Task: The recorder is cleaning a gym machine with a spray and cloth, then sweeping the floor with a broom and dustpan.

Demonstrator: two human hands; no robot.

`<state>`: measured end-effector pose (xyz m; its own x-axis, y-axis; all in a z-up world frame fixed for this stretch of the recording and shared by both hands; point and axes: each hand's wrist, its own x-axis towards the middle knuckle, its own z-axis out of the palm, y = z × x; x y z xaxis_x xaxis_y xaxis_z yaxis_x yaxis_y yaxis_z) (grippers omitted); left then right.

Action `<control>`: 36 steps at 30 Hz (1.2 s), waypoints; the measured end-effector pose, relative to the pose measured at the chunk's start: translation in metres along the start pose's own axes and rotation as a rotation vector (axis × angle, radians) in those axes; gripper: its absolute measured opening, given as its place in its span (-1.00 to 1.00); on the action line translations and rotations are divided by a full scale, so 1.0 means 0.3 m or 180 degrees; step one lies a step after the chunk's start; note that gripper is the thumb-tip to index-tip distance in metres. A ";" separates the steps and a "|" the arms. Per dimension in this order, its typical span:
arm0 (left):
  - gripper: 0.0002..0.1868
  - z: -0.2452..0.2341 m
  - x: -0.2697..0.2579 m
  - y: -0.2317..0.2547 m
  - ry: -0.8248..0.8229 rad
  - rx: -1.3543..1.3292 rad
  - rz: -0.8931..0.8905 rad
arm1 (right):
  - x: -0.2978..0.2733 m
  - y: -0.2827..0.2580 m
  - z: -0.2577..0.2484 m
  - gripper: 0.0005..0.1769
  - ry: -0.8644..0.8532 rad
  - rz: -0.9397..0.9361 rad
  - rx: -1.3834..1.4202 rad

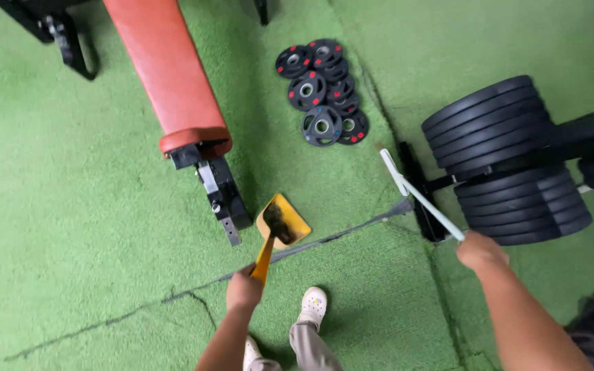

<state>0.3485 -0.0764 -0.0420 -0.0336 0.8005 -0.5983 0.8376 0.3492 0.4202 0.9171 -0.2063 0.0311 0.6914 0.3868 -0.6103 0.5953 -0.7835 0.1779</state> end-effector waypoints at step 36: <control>-0.46 -0.079 0.028 0.158 -0.0194 -0.1073 -0.0773 | -0.399 -0.362 0.502 -0.49 -0.0605 -0.0988 0.0557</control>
<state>0.3750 -0.0416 -0.0111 -0.1672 0.6485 -0.7426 0.5835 0.6722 0.4557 0.7081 -0.2408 -0.0316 0.3918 0.5340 -0.7492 0.6740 -0.7209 -0.1614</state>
